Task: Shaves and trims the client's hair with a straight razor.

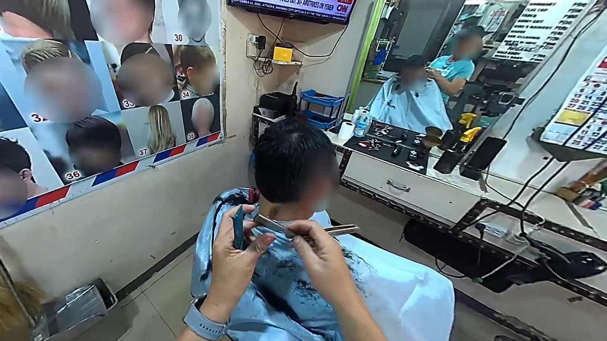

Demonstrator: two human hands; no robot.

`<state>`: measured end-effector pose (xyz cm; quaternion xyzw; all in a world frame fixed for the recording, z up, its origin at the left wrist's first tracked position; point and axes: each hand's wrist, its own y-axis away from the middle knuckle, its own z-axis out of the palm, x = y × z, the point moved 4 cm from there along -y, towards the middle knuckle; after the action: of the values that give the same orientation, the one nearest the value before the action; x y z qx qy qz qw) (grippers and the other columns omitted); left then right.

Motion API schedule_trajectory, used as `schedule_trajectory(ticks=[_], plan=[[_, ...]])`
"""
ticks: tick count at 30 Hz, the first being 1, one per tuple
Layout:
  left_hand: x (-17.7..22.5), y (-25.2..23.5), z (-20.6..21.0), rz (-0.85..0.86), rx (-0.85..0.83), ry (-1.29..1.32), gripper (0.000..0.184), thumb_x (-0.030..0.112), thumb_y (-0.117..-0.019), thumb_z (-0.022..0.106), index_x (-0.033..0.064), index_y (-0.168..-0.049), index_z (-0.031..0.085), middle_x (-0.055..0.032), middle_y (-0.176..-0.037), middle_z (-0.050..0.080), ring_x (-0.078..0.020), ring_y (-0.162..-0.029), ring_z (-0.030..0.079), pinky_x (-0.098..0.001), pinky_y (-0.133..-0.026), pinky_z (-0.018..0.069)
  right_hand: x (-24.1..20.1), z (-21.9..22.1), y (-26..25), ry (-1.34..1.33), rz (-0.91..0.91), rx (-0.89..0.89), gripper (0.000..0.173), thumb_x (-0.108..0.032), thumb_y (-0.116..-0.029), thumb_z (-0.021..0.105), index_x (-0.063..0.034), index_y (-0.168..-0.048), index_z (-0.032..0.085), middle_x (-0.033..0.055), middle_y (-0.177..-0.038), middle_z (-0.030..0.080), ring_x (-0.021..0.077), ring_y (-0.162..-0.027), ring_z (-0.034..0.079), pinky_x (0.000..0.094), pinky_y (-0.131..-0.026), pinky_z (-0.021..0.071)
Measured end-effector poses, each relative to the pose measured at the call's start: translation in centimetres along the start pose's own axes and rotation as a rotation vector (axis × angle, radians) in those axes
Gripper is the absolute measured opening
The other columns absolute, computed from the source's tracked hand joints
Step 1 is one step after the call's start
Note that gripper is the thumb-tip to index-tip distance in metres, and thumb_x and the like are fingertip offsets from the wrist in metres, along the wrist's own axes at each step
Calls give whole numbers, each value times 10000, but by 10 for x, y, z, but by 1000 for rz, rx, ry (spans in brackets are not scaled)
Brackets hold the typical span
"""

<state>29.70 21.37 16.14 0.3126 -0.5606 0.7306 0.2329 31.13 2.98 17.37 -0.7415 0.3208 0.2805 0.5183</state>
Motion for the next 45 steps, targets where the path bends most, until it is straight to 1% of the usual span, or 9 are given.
schedule_trajectory(ticks=[4,9,13,16,23,28,32,37,45], plan=[[6,-9,-6,-47,1,68,429,131,-866,825,-31,-1219,643,-73,-916,711,-124,-726,659,-252,-668,581,3,17,3,-4,16,-10,232,-93,-1034,509,-44,-1184,679,51,-1111,705,113,-952,691,285,-836,604],[1,-19,-21,79,-81,-46,135,162,-927,763,30,-937,737,-70,-1110,684,-97,-896,669,-225,-761,591,12,-30,-15,241,-17,33,229,-129,-1018,538,-40,-1155,699,75,-1107,708,123,-998,685,324,-884,589],[-16,-10,6,249,-541,-577,208,116,-934,697,147,-1119,785,-29,-1274,699,-219,-1221,624,-426,-1038,519,42,-77,-32,473,-16,120,183,-109,-1000,588,-77,-1121,721,65,-1102,695,144,-1031,679,370,-922,585],[-33,3,27,346,-624,-817,430,134,-955,634,239,-1369,677,-6,-1442,615,-301,-1335,554,-514,-1060,481,54,-82,-43,530,-40,81,175,-91,-1007,587,-66,-1122,717,71,-1134,695,144,-1067,674,368,-957,573],[-48,9,23,371,-585,-798,369,173,-1031,545,210,-1379,663,16,-1399,642,-226,-1350,542,-396,-1117,454,73,-75,-40,562,-24,-97,215,-117,-1023,542,-74,-1125,727,70,-1116,712,140,-1043,682,343,-945,571],[-48,10,20,353,-603,-748,356,209,-1040,547,205,-1377,662,3,-1416,630,-221,-1378,521,-386,-1140,436,72,-72,-37,561,44,-82,213,-124,-1015,555,-77,-1139,721,73,-1121,715,128,-1010,691,316,-913,580],[-45,0,11,348,-527,-719,366,211,-1016,595,205,-1375,666,-110,-1326,633,-271,-1270,578,-415,-1070,494,42,-70,-36,519,-2,96,211,-163,-1012,567,-84,-1117,732,62,-1090,705,120,-962,686,322,-851,596],[-56,-5,3,294,-509,-741,365,192,-1004,596,207,-1360,674,-116,-1278,644,-267,-1224,601,-390,-1032,518,24,-51,-40,692,-144,179,194,-175,-995,604,-104,-1105,747,63,-1076,692,136,-967,677,330,-849,594],[-59,-3,-1,280,-519,-711,338,239,-1035,573,216,-1356,675,-76,-1248,659,-224,-1212,605,-351,-1016,522,29,-40,-42,813,-115,143,183,-183,-1007,602,-127,-1104,746,71,-1094,691,192,-1001,680,412,-852,581]])
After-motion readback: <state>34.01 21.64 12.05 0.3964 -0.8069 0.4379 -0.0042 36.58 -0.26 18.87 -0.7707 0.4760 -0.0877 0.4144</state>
